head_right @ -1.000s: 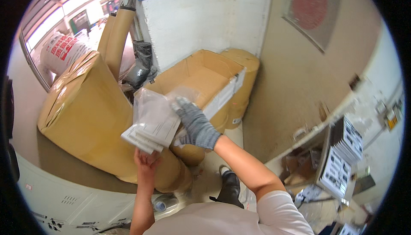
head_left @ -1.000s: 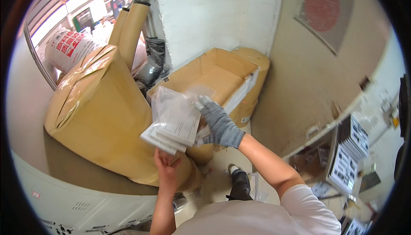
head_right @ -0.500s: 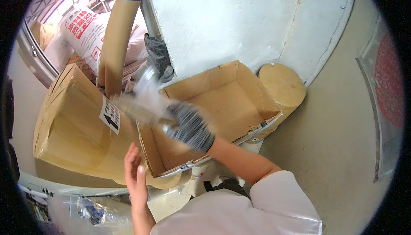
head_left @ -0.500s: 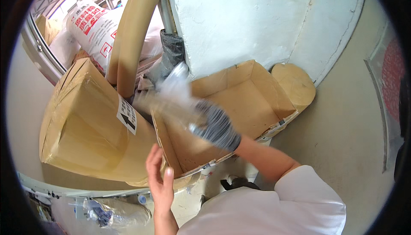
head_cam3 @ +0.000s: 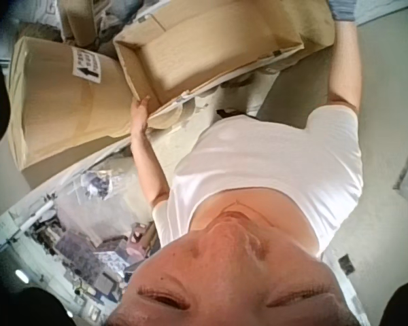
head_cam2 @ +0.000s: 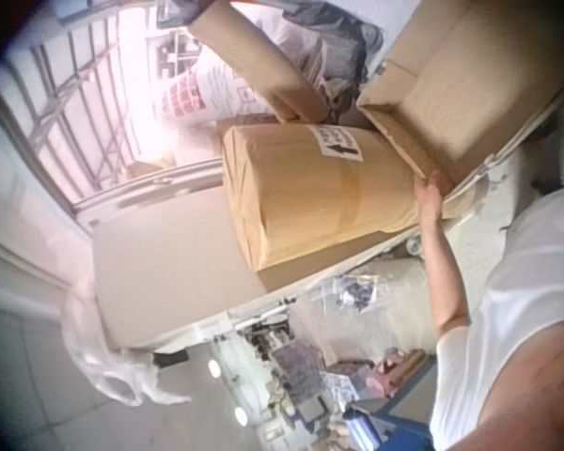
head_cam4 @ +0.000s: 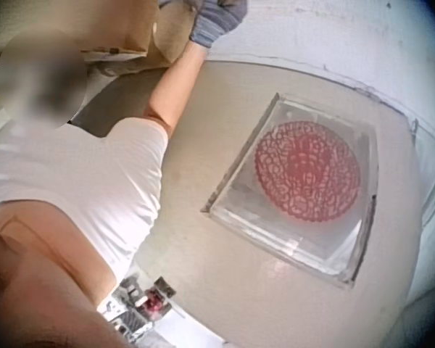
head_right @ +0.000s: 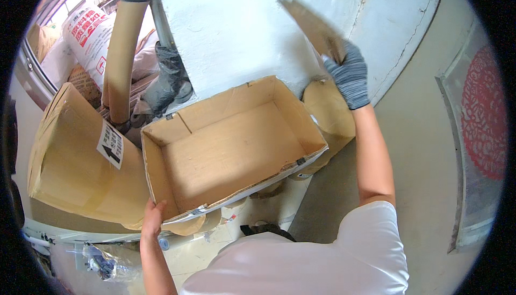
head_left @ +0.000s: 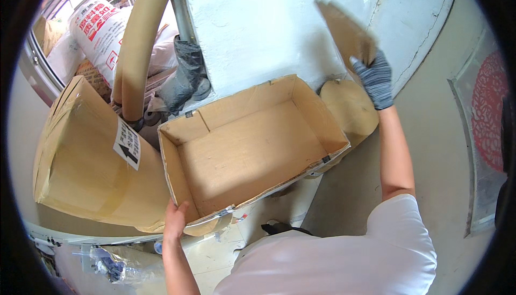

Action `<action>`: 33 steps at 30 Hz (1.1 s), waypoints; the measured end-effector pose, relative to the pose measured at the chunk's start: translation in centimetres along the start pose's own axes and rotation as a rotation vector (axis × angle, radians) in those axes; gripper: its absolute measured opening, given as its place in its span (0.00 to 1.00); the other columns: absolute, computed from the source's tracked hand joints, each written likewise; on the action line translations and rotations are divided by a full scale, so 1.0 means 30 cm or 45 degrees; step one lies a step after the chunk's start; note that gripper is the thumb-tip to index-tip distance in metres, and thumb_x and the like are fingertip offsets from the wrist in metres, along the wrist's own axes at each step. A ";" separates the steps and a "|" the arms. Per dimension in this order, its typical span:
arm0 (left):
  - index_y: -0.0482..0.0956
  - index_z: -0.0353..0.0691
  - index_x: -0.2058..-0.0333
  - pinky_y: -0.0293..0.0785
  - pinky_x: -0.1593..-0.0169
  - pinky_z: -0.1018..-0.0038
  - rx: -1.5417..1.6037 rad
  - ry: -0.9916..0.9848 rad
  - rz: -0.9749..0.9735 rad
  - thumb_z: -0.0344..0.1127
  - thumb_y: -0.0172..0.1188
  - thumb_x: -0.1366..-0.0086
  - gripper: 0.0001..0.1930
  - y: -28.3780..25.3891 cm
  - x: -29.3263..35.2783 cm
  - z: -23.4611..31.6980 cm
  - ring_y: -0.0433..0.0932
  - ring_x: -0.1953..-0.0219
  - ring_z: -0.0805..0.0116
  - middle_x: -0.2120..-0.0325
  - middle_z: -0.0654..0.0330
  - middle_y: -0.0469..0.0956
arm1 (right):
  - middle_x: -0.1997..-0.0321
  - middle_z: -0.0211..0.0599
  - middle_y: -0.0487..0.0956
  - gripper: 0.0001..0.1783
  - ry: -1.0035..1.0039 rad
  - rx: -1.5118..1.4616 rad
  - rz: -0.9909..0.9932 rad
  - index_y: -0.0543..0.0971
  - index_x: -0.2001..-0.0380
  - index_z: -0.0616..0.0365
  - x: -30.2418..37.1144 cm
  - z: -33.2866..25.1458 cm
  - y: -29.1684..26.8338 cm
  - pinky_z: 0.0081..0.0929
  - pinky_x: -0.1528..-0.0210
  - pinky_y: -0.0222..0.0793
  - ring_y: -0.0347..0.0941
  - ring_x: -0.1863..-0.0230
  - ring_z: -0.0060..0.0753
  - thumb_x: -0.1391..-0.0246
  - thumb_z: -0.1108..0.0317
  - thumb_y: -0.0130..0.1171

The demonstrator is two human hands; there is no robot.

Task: The person assembles a cardboard box and packs multiple flat packaged items into it. They arrange the items vertically, add cardboard dividers, and continue filling the box with more packages.

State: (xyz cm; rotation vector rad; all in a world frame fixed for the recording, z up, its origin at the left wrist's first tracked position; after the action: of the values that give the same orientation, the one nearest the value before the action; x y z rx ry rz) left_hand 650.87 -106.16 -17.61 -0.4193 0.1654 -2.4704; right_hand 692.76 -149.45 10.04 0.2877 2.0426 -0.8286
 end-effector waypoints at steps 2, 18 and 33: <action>0.68 0.31 0.44 0.66 0.48 0.72 -0.030 -0.063 0.054 0.26 0.49 0.39 0.22 0.005 0.032 0.031 0.72 0.53 0.68 0.54 0.57 0.75 | 0.51 0.45 0.77 0.28 -0.202 0.277 -0.259 0.77 0.52 0.56 0.030 0.169 0.122 0.40 0.47 0.68 0.73 0.51 0.50 0.60 0.64 0.70; 0.70 0.31 0.45 0.70 0.52 0.75 -0.062 -0.016 0.528 0.25 0.48 0.35 0.19 0.015 0.501 0.003 0.73 0.59 0.72 0.60 0.57 0.79 | 0.39 0.41 0.70 0.34 -0.265 0.729 -0.982 0.71 0.44 0.45 0.603 0.690 0.684 0.45 0.37 0.59 0.64 0.38 0.46 0.58 0.59 0.64; 0.66 0.39 0.42 0.64 0.37 0.59 -0.762 0.837 1.095 0.12 0.50 0.52 0.35 -0.452 1.254 -0.296 0.68 0.40 0.46 0.41 0.46 0.68 | 0.45 0.27 0.70 0.35 0.927 -1.263 -1.484 0.65 0.38 0.50 1.160 -0.185 0.255 0.31 0.53 0.71 0.68 0.54 0.29 0.45 0.49 0.63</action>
State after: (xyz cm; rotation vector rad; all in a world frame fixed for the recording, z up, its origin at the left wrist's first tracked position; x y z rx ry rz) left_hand 611.79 -117.72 -13.34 0.2287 1.1119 -1.5718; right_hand 672.68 -143.77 -19.38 -1.4533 2.9888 -0.1710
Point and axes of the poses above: each hand's wrist, its own x-axis away from the middle knuckle, its own y-axis out of the palm, z = x × y, the point moved 8 cm from there along -x, towards the middle knuckle
